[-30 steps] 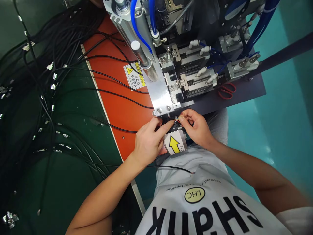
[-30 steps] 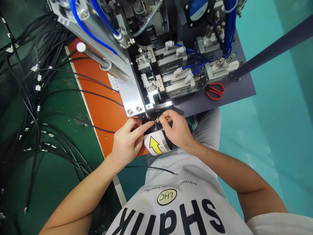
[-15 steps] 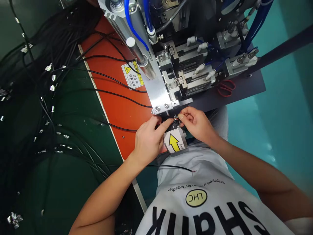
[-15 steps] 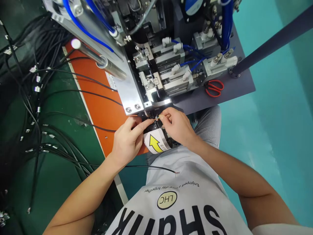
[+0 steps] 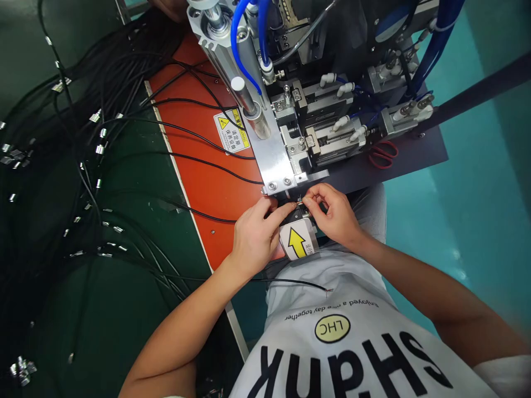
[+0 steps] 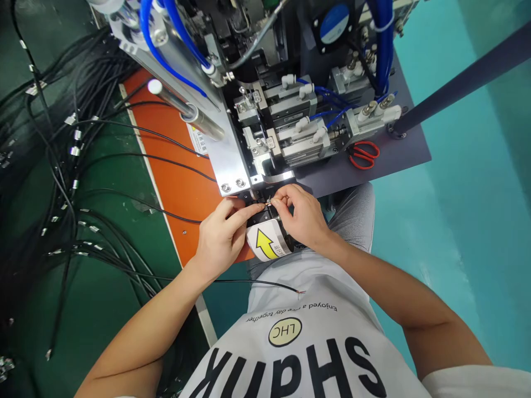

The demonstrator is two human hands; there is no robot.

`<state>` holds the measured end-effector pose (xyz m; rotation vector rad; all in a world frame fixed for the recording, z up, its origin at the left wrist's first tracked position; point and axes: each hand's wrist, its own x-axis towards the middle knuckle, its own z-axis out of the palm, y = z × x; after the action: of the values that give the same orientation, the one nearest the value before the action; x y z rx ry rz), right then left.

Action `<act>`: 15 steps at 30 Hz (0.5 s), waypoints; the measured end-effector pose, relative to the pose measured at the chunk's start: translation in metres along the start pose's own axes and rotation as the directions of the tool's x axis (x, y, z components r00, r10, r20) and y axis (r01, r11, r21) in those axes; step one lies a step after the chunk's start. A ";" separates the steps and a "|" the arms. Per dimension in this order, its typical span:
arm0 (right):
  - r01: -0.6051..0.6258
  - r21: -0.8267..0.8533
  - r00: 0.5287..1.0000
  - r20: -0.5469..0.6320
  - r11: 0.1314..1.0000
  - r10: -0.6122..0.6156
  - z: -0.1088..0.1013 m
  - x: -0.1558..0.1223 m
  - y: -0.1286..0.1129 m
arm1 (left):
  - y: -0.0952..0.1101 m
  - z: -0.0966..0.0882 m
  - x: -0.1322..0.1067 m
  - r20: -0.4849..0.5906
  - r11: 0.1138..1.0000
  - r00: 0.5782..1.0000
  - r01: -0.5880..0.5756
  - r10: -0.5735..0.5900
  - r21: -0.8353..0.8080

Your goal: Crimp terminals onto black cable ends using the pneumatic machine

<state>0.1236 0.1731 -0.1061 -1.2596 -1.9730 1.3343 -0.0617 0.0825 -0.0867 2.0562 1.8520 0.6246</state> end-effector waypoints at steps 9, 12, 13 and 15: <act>-0.162 0.226 0.986 0.059 0.960 0.153 0.006 0.005 -0.007 | -0.005 0.002 -0.001 -0.049 0.996 0.998 -0.054 0.050 -0.066; -0.073 0.166 0.996 -0.042 0.983 0.081 0.010 0.005 -0.010 | -0.005 0.002 -0.002 -0.039 0.998 0.998 -0.052 0.051 -0.043; -0.035 0.120 0.997 -0.071 0.992 0.044 0.010 0.004 -0.011 | -0.005 0.002 -0.002 -0.034 0.998 0.998 -0.053 0.052 -0.036; 0.033 0.042 0.994 -0.102 0.999 -0.028 0.009 0.003 -0.013 | -0.005 0.002 -0.002 -0.030 0.998 0.998 -0.061 0.060 -0.025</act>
<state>0.1096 0.1693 -0.0988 -1.2466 -1.8763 1.2668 -0.0650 0.0810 -0.0905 2.1040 1.7934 0.6939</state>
